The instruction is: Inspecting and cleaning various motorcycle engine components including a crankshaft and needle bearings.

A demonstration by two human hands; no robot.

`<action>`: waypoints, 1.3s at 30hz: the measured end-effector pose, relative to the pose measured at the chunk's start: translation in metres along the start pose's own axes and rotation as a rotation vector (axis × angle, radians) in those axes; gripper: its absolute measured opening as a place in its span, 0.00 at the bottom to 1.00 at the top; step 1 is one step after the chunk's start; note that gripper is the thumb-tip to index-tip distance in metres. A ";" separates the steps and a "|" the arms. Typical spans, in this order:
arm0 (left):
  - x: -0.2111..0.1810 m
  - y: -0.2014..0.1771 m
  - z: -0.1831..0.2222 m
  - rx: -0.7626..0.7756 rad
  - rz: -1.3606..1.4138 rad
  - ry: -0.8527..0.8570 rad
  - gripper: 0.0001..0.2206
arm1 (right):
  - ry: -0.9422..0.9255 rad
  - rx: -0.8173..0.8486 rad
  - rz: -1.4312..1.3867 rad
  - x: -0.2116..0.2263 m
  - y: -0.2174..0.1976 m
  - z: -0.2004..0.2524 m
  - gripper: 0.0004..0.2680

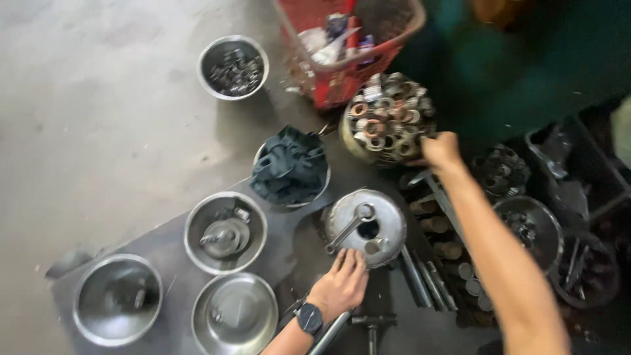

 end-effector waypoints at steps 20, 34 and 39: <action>0.007 -0.010 0.005 -0.205 0.091 -0.114 0.12 | -0.149 0.497 0.363 0.048 0.185 0.108 0.09; 0.007 -0.008 0.005 -0.174 0.088 -0.063 0.15 | 0.170 0.699 0.138 0.033 0.185 0.114 0.12; 0.004 -0.006 0.005 -0.166 0.077 -0.037 0.14 | 0.160 0.706 0.075 0.028 0.174 0.112 0.15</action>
Point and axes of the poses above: each hand's wrist, its own z-axis away from the middle knuckle, its own y-axis out of the palm, x = y × z, the point moved 4 cm from there along -z, towards the middle knuckle, and after that the axes turned 5 degrees about -z, right-handed, at the moved point
